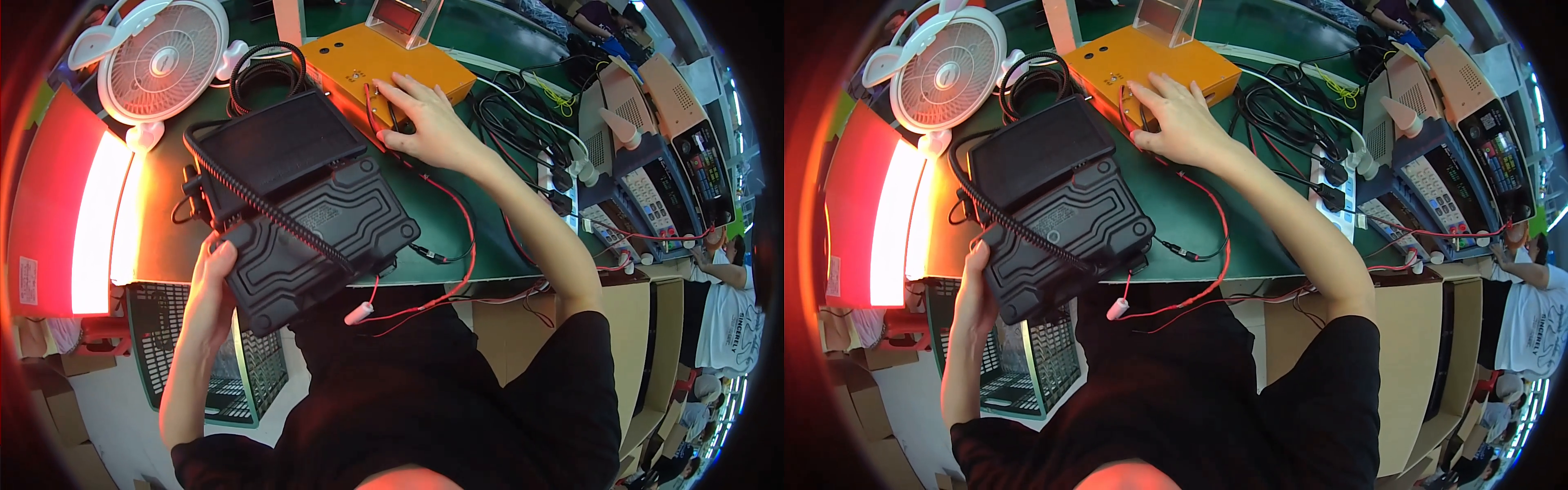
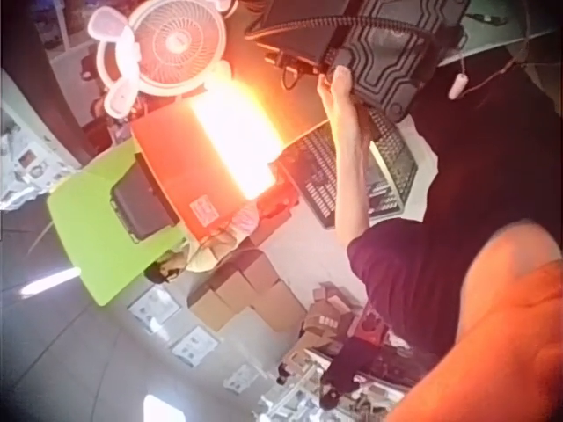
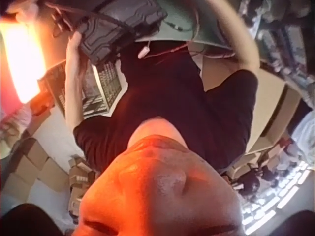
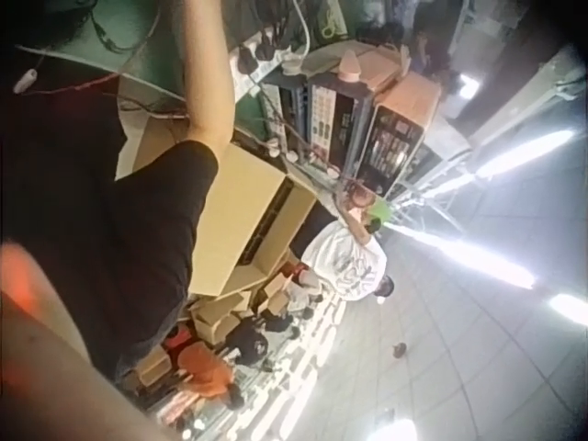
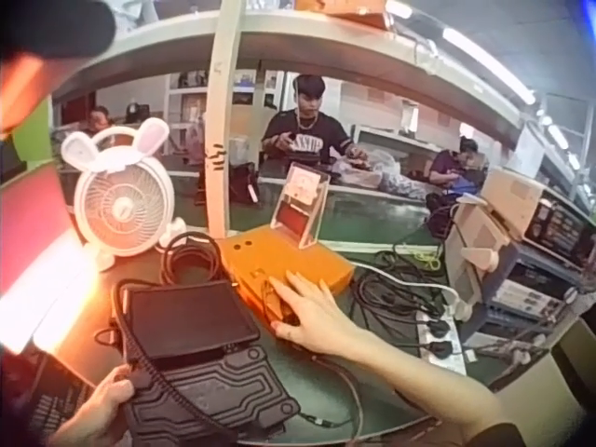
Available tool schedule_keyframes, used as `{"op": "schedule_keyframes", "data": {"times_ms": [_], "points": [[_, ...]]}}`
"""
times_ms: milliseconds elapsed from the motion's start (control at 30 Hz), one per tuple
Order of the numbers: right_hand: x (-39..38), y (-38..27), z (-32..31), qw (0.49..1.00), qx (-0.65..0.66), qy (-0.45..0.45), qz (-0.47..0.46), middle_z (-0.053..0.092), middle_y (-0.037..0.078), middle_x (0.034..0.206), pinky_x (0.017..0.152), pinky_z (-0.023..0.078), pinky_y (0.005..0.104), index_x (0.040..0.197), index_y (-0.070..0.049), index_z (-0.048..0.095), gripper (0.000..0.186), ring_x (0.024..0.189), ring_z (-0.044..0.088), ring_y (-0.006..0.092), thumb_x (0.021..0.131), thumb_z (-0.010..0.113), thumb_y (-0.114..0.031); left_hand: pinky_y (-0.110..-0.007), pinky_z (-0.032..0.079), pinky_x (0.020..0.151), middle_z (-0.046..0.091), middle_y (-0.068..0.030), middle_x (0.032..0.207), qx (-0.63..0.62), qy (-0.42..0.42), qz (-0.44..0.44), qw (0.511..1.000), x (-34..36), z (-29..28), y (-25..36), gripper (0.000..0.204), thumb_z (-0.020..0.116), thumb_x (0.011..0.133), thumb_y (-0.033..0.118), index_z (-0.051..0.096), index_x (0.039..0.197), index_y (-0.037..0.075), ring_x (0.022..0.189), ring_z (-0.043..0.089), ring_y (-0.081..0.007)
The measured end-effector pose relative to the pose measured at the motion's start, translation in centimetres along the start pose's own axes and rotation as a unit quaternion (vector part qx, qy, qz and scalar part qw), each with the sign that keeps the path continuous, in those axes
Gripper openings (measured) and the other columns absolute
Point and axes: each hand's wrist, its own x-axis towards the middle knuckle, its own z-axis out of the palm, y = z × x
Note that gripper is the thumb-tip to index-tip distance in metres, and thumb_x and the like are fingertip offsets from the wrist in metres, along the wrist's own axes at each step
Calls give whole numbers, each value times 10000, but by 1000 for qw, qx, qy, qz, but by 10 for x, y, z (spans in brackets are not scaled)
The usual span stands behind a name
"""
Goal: Testing and assembling components of a solar power kit at a workbench.
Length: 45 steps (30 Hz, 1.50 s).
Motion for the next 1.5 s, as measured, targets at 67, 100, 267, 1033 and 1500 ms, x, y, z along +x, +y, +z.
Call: {"op": "schedule_keyframes", "data": {"times_ms": [67,100,267,1033,1500], "points": [[3,6,-1,999,0,-2,-34,295,232,1367,1050,175,480,1330,-135,373,678,1273,281,361,747,614,-385,-337,435,905,539,-114,1123,-17,12,22,1000,0,6,4,494,542,823,302,417,1210,22,1028,546,-201],[4,6,-5,999,-2,-14,-35,302,241,1360,1036,221,454,1334,-145,367,676,1253,305,371,752,618,-381,-340,447,891,551,-121,1101,-45,8,22,999,1,3,3,487,539,815,298,430,1197,15,997,562,-209],[1,6,-10,999,-9,-13,-41,336,221,1344,1025,265,398,1334,-66,330,714,1256,309,352,769,621,-393,-380,467,885,537,-169,1135,-125,36,87,988,-24,-32,-8,582,544,780,352,423,1195,-37,997,568,-258],[-12,-14,-22,998,5,-12,-56,371,270,1278,988,323,403,1296,35,319,758,1186,373,395,782,592,-452,-356,485,858,568,-89,1132,-189,278,312,888,6,-172,26,465,581,808,347,497,1160,54,986,575,-228],[-16,-2,2,1000,-9,20,-5,374,261,1282,999,253,530,1263,-4,391,708,1238,321,382,793,531,-515,-450,485,821,527,-125,1190,-56,353,281,891,55,-226,41,487,559,802,350,492,1197,73,1035,544,-294]]}}
